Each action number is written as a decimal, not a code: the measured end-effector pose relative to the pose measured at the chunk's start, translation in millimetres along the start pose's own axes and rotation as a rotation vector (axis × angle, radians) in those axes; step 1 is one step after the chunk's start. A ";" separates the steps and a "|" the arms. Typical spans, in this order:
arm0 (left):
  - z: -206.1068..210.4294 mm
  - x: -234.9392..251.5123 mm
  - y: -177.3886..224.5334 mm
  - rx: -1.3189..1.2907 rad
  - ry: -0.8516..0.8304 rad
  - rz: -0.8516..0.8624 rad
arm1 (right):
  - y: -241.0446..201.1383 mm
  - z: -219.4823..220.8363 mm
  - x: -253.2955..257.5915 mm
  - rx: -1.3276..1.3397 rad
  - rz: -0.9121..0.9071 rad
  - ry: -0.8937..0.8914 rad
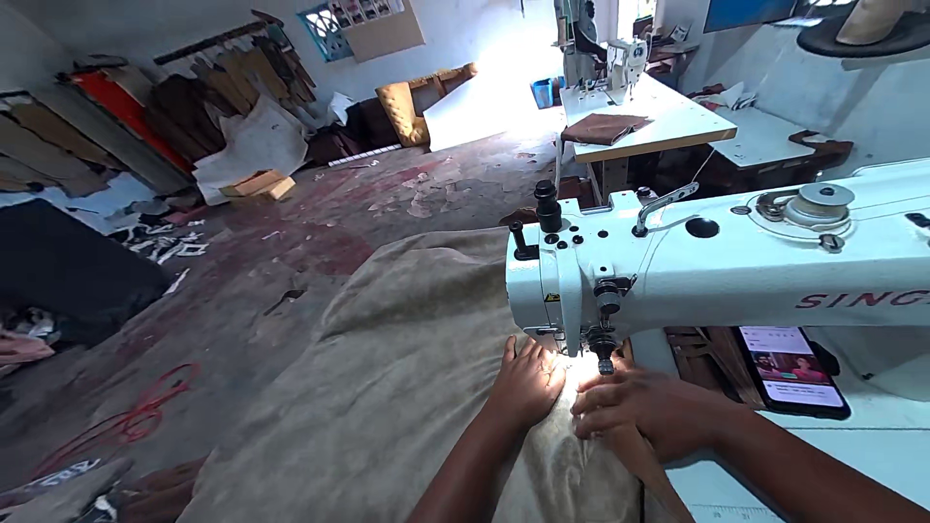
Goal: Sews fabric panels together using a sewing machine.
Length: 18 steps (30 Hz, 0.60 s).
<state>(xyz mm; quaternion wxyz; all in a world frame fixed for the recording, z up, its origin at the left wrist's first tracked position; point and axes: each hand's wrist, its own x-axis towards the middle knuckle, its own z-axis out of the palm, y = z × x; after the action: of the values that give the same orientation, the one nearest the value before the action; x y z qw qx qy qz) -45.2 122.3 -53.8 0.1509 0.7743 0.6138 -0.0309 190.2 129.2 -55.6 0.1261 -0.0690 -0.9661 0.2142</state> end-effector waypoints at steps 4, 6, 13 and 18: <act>4.3 -6.7 -0.7 -0.040 0.147 0.055 | -7.9 5.2 3.5 -0.047 -0.120 -0.044; 21.5 -17.5 -5.3 -0.069 0.389 0.197 | -6.7 4.2 2.6 -0.053 -0.135 -0.051; 39.7 -73.0 -3.7 -0.217 0.259 0.410 | -6.7 1.4 -0.1 -0.044 -0.137 -0.095; 33.9 -70.2 -13.0 -0.208 0.203 0.437 | -8.4 0.6 1.3 -0.050 -0.105 -0.102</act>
<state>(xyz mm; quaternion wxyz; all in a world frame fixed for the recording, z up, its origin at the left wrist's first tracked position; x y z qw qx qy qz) -70.1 49.6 -72.3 0.1703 0.8679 0.4440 0.1436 188.1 121.7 -52.2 0.0862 -0.0103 -0.9786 0.1864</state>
